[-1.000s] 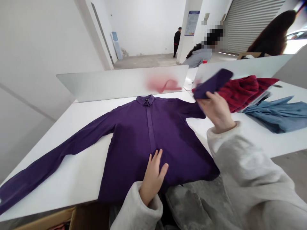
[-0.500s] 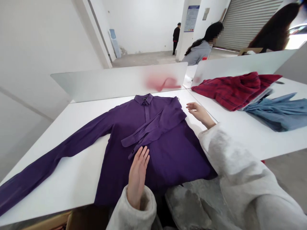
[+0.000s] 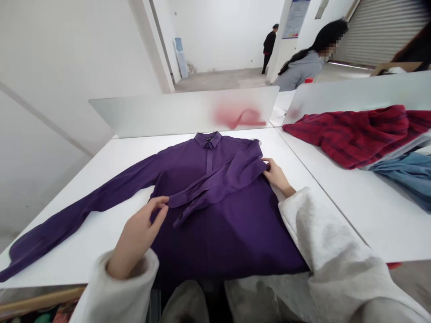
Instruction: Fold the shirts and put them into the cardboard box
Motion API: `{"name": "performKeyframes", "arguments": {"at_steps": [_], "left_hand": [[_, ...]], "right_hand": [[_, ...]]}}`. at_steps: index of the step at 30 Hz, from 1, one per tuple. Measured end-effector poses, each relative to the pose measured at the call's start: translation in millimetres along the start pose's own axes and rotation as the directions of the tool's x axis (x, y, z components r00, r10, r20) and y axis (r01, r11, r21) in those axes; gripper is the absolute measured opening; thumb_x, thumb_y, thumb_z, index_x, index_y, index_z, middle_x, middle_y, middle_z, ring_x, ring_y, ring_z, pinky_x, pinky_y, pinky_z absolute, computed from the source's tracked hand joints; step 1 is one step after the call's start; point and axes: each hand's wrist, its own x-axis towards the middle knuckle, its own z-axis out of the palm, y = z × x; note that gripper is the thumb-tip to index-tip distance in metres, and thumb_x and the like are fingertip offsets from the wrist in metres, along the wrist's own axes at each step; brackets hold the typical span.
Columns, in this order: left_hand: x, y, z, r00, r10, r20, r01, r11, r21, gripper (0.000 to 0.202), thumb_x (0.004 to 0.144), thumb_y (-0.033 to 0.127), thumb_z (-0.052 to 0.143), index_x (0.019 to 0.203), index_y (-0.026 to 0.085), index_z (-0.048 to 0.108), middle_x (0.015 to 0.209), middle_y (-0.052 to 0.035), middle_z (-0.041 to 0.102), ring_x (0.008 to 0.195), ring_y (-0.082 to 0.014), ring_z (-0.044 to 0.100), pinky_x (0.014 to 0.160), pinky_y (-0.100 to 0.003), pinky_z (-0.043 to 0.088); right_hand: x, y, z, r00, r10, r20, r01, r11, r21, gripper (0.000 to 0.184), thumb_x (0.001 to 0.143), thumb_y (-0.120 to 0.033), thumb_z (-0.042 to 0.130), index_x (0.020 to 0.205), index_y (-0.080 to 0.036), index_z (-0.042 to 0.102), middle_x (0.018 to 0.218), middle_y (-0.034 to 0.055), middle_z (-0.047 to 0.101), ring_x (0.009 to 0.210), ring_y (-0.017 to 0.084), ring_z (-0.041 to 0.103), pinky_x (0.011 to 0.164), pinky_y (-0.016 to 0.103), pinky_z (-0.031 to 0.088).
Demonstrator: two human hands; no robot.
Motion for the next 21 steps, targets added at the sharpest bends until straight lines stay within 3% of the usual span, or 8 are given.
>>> {"name": "performKeyframes", "arguments": {"at_steps": [2, 4, 7, 11, 15, 18, 19, 21], "left_hand": [[32.2, -11.1, 19.8, 0.999, 0.037, 0.003, -0.037, 0.987, 0.157, 0.048, 0.083, 0.05, 0.04, 0.113, 0.017, 0.057, 0.109, -0.0118, 0.065, 0.1, -0.0285, 0.061, 0.09, -0.042, 0.046], [56.2, -21.4, 40.8, 0.996, 0.085, 0.041, -0.092, 0.963, 0.251, 0.043, 0.083, 0.05, 0.039, 0.1, 0.016, 0.059, 0.103, -0.0136, 0.065, 0.099, -0.0289, 0.06, 0.092, -0.042, 0.044], [72.6, -29.4, 51.9, 0.993, 0.077, 0.089, -0.099, 0.958, 0.27, 0.035, 0.082, 0.05, 0.038, 0.085, 0.02, 0.055, 0.09, -0.0098, 0.065, 0.088, -0.0265, 0.062, 0.084, -0.038, 0.046], [73.5, -37.4, 23.9, 0.996, 0.002, 0.09, -0.023, 0.972, 0.234, 0.033, 0.078, 0.053, 0.038, 0.085, 0.023, 0.05, 0.08, -0.0045, 0.065, 0.074, -0.0242, 0.064, 0.07, -0.033, 0.046], [79.6, -42.9, -7.7, 0.964, -0.077, 0.254, -0.029, 0.921, 0.388, 0.029, 0.073, 0.052, 0.042, 0.077, 0.025, 0.053, 0.068, -0.0035, 0.065, 0.065, -0.0257, 0.062, 0.061, -0.033, 0.043], [99.5, -23.0, -7.7, 0.959, 0.001, 0.283, -0.138, 0.875, 0.464, 0.028, 0.075, 0.048, 0.043, 0.078, 0.024, 0.058, 0.08, -0.0063, 0.068, 0.073, -0.0271, 0.063, 0.066, -0.034, 0.045], [109.9, -9.7, -1.3, 0.952, 0.08, 0.295, -0.212, 0.868, 0.45, 0.029, 0.077, 0.047, 0.042, 0.082, 0.024, 0.06, 0.086, -0.0071, 0.069, 0.078, -0.0273, 0.063, 0.071, -0.035, 0.045], [135.1, 24.7, 22.0, 0.897, 0.269, 0.351, -0.394, 0.846, 0.359, 0.033, 0.081, 0.043, 0.04, 0.093, 0.021, 0.062, 0.098, -0.0085, 0.068, 0.09, -0.027, 0.062, 0.082, -0.037, 0.045]], "right_hand": [[1.2, -0.9, 0.4, 1.0, 0.01, -0.017, -0.01, 1.0, -0.002, 0.043, 0.074, -0.022, 0.048, 0.117, -0.015, 0.051, 0.08, 0.0046, 0.062, 0.071, 0.019, 0.059, 0.07, 0.031, 0.045], [1.4, -2.0, 0.3, 0.999, 0.022, -0.029, -0.022, 1.0, -0.02, 0.043, 0.075, -0.021, 0.046, 0.117, -0.015, 0.052, 0.078, 0.0046, 0.062, 0.069, 0.019, 0.059, 0.069, 0.03, 0.045], [1.0, -4.3, -2.0, 0.999, 0.026, -0.033, -0.029, 0.995, -0.093, 0.045, 0.074, -0.018, 0.044, 0.118, -0.015, 0.05, 0.078, 0.0047, 0.063, 0.07, 0.02, 0.059, 0.067, 0.029, 0.043], [1.0, -9.2, -8.4, 0.998, 0.048, -0.033, -0.056, 0.953, -0.297, 0.048, 0.073, -0.013, 0.042, 0.121, -0.014, 0.048, 0.081, 0.0067, 0.065, 0.073, 0.022, 0.06, 0.066, 0.028, 0.041], [0.7, -15.4, -11.6, 0.997, 0.073, -0.01, -0.068, 0.858, -0.51, 0.046, 0.076, -0.012, 0.042, 0.122, -0.012, 0.046, 0.085, 0.0107, 0.068, 0.075, 0.024, 0.062, 0.068, 0.03, 0.039], [-0.3, -19.7, -10.5, 0.996, 0.08, 0.042, -0.036, 0.784, -0.62, 0.048, 0.077, -0.01, 0.042, 0.126, -0.01, 0.044, 0.084, 0.0127, 0.068, 0.078, 0.025, 0.064, 0.071, 0.031, 0.039], [-0.9, -20.8, -10.1, 0.995, 0.08, 0.06, -0.023, 0.766, -0.642, 0.051, 0.078, -0.009, 0.042, 0.128, -0.01, 0.043, 0.085, 0.0133, 0.068, 0.079, 0.025, 0.064, 0.072, 0.031, 0.038], [-2.1, -22.5, -9.4, 0.993, 0.077, 0.09, 0.003, 0.745, -0.667, 0.055, 0.08, -0.009, 0.041, 0.134, -0.008, 0.038, 0.09, 0.0145, 0.068, 0.083, 0.025, 0.063, 0.074, 0.032, 0.038]]}}
